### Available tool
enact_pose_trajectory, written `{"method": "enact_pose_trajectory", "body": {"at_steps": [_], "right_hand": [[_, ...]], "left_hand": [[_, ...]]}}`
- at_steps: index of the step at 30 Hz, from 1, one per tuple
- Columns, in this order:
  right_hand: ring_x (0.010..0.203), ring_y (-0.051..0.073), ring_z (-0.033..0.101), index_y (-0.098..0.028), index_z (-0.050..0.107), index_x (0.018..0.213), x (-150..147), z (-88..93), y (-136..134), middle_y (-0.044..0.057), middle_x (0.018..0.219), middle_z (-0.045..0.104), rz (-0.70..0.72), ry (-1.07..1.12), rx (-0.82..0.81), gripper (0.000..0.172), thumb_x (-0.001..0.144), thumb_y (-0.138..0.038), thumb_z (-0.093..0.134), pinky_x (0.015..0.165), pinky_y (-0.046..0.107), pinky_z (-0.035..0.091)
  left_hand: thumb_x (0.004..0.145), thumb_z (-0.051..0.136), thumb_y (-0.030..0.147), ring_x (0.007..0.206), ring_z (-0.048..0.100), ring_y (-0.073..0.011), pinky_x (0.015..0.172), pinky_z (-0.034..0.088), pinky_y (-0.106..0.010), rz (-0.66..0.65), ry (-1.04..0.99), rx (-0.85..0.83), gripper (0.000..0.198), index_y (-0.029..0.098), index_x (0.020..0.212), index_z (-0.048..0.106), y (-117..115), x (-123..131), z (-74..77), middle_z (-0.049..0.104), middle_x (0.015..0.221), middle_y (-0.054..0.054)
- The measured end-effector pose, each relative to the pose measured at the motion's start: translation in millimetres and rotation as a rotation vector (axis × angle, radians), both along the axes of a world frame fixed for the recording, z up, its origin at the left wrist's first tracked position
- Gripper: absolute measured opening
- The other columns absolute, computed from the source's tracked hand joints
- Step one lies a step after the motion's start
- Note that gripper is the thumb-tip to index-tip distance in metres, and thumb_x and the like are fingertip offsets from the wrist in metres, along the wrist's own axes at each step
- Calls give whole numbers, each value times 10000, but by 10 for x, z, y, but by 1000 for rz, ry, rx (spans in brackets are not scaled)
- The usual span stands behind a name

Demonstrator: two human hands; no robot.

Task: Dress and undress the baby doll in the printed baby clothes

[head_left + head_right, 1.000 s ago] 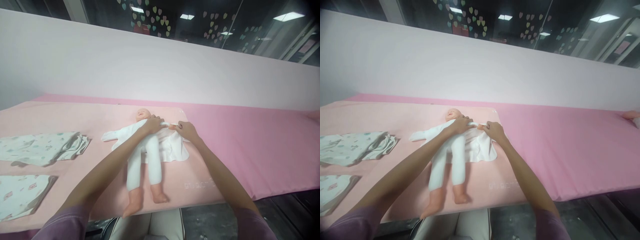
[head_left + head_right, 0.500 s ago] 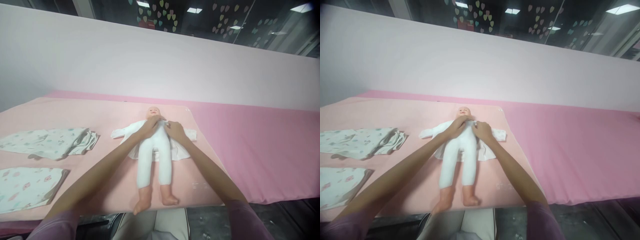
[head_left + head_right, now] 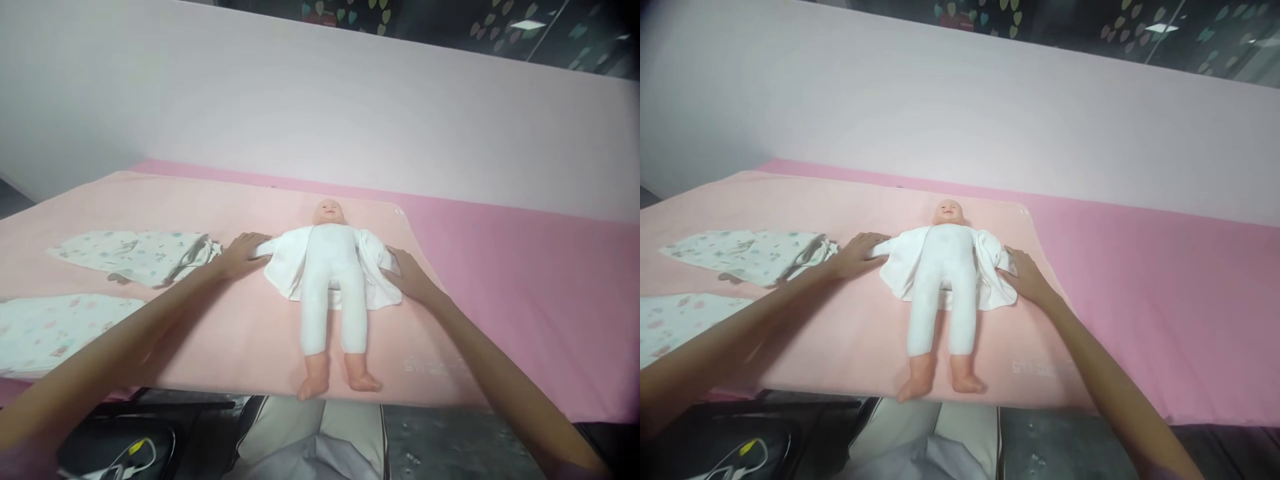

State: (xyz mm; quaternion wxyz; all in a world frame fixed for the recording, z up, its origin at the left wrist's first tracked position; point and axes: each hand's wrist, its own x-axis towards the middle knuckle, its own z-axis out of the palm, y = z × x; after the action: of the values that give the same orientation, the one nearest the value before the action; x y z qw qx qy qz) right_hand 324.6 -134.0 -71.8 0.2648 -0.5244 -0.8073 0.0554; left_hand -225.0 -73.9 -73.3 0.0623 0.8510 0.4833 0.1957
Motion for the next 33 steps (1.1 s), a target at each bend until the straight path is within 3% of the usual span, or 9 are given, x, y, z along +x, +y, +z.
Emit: {"method": "enact_pose_trajectory", "body": {"at_steps": [5,9,14,18,21,24,27,30,33], "right_hand": [[1130,375,582,-155,625,1472,-82,-77,534,191,1243,672,-62,-187,62,498,1044,-327,436,1012,539,483],[1232,378,554,-162,578,1536,-43,-61,722,187,1330,642,-83,-229,89,543,1023,-262,430,1101,551,444],[1344,403,508,-150,491,1546,-131,-122,138,216,1479,578,-250,-128,186,553,1043,-377,519,1095,540,443],[1018,329,621,-206,581,1169,-254,-141,-396,138,1130,688,-293,-73,29,381,1031,-562,583,911,442,468],[840,277,612,-227,550,974,-323,-80,-487,90,952,681,-311,-98,-192,374,1029,-597,558,760,372,424],[697,224,543,-245,450,776,-298,87,-379,40,768,609,-243,-79,-413,447,1038,-597,534,665,334,374],[667,201,506,-248,377,724,-285,352,-201,17,719,548,-178,104,-472,494,1036,-601,523,627,317,374],[728,207,543,-258,407,793,-573,628,-29,13,761,552,-203,399,-253,432,1045,-598,493,643,314,432],[798,213,584,-266,431,906,-1138,757,20,16,852,582,-143,541,-18,316,1043,-544,496,725,328,502]], "left_hand": [[1010,471,402,1212,577,-410,1061,458,-570,60,215,117,509,146,1410,656,223,416,82,669,1305,-206],[1002,456,274,1245,548,-428,1041,445,-577,150,285,169,477,171,1420,659,322,495,140,641,1348,-214],[1017,539,384,1361,493,-448,1125,413,-588,327,100,269,542,166,1511,582,-148,516,70,563,1496,-217],[1034,520,611,1242,586,-413,1126,432,-565,457,-36,115,576,146,1350,644,-550,628,35,666,1299,-204],[962,602,651,1215,621,-420,1120,422,-576,505,-50,-87,537,183,1209,697,-565,701,68,729,1171,-166],[938,607,532,1128,668,-398,1033,465,-525,426,-74,-215,337,228,1034,714,-438,681,181,754,1025,-103],[975,527,485,859,657,-283,795,492,-384,370,-303,-227,307,225,816,562,-350,750,394,662,814,-40],[1026,446,426,803,592,-220,726,475,-337,299,-593,18,261,237,847,455,-371,1144,644,600,825,-20],[1023,482,345,911,615,-243,847,503,-382,45,-534,192,152,231,923,492,-509,1667,769,641,955,-59]]}}
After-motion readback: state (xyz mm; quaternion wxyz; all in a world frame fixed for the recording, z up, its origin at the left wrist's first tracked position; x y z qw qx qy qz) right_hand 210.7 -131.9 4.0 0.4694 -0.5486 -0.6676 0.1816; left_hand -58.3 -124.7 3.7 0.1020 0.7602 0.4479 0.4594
